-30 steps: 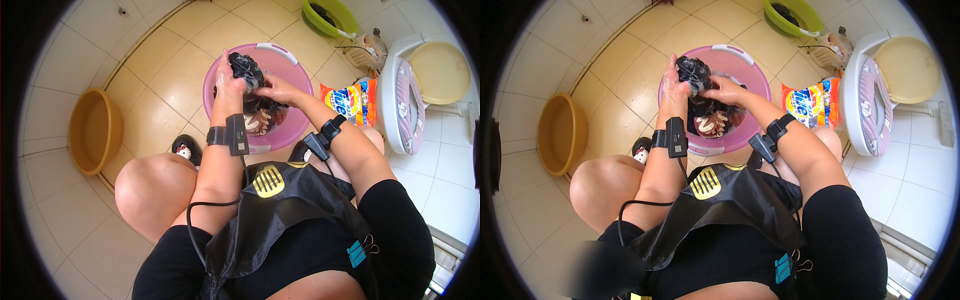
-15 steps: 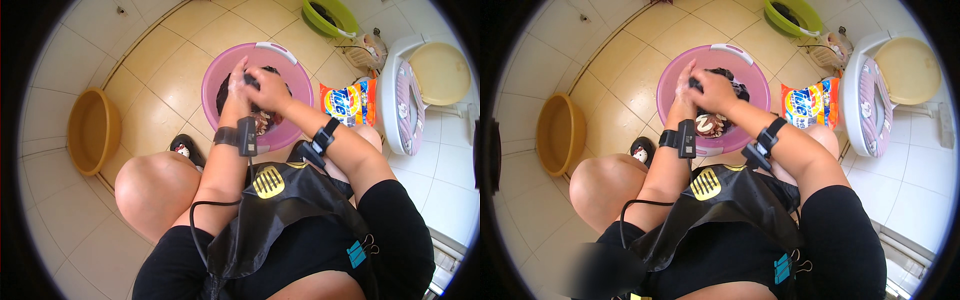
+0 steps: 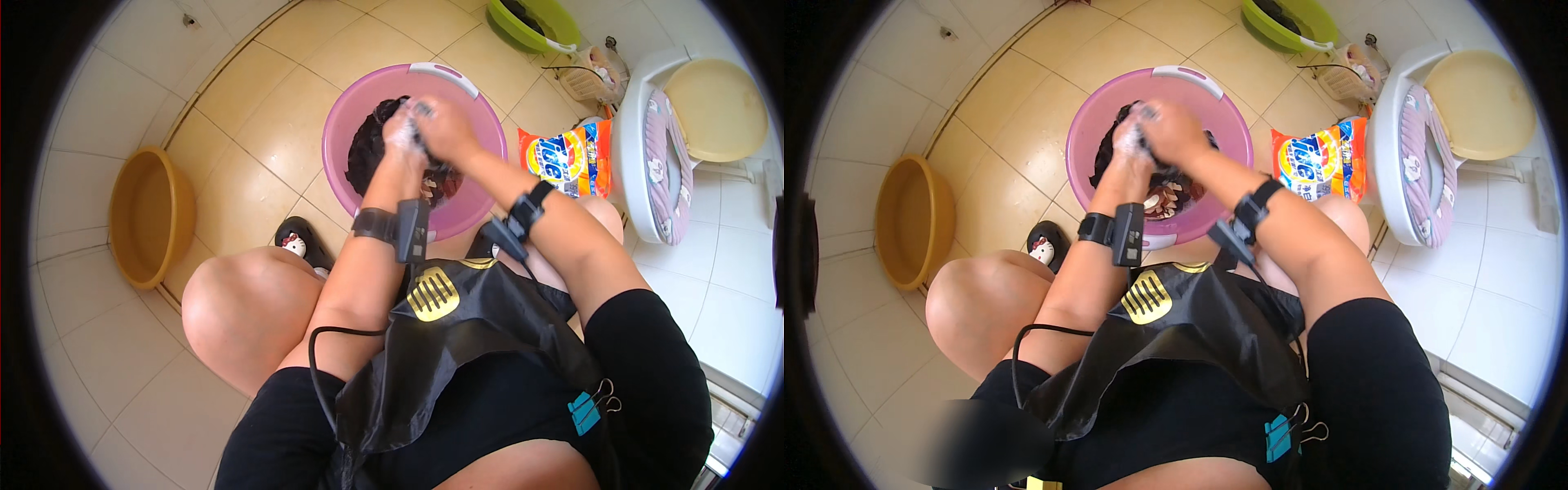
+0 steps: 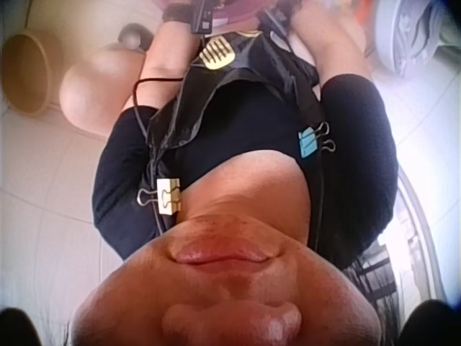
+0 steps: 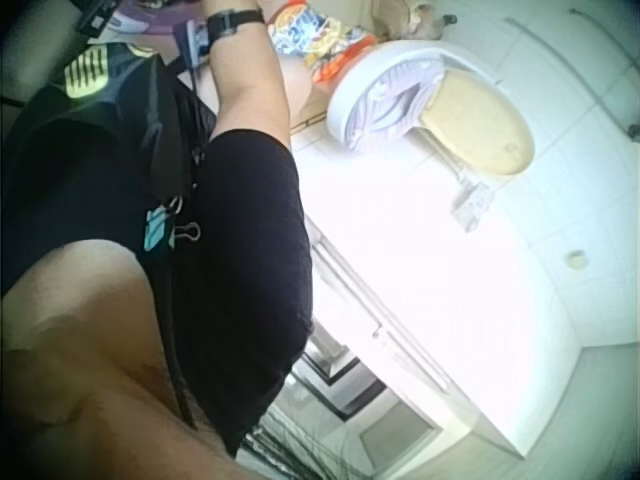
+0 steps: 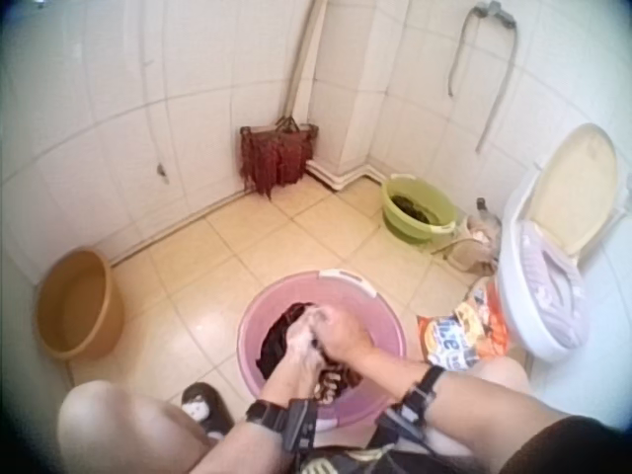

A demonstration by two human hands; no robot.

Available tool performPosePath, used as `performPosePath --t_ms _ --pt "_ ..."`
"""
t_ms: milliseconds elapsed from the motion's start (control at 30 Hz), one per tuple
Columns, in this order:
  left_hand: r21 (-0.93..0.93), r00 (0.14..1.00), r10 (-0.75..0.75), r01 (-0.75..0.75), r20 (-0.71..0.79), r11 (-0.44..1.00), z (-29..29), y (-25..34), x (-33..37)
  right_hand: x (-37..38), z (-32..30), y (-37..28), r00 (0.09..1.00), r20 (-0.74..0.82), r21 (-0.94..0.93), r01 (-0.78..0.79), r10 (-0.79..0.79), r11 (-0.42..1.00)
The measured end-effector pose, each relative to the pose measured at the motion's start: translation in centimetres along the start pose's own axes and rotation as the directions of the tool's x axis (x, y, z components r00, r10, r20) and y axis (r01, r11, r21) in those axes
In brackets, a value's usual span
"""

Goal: Hand washing black clothing in a bucket with detergent in a bathroom.

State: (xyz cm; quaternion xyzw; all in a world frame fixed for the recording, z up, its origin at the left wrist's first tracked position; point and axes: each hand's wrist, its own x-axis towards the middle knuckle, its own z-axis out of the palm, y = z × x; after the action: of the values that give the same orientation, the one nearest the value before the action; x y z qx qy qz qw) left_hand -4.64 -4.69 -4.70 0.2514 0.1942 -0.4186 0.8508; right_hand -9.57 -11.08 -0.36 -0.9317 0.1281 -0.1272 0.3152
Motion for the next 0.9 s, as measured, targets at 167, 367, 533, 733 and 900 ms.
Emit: performPosePath --t_ms 167,367,533,733,900 --pt "0.017 0.997 -0.028 0.03 -0.067 0.999 2.8 0.7 0.2 2.0 -0.9 4.5 0.971 -0.188 0.119 -0.127 0.148 0.985" --pt "-0.167 0.982 0.098 -0.071 0.161 0.984 1.1 6.3 0.8 0.7 -1.6 3.8 0.788 0.609 0.429 -0.427 0.094 0.796" --pt "-0.247 0.976 0.088 -0.036 0.201 0.968 0.9 7.3 0.8 -1.7 0.7 5.1 0.612 0.701 0.053 -0.557 0.367 0.829" --pt "-0.34 0.943 0.159 -0.052 0.294 0.939 -1.6 10.1 1.9 1.2 -2.3 6.4 0.946 0.238 0.57 -0.32 0.22 0.757" --pt "-0.197 0.988 0.083 -0.107 -0.13 0.974 -2.1 7.3 1.3 2.0 -5.7 4.5 0.982 0.126 0.636 -0.188 0.14 0.748"
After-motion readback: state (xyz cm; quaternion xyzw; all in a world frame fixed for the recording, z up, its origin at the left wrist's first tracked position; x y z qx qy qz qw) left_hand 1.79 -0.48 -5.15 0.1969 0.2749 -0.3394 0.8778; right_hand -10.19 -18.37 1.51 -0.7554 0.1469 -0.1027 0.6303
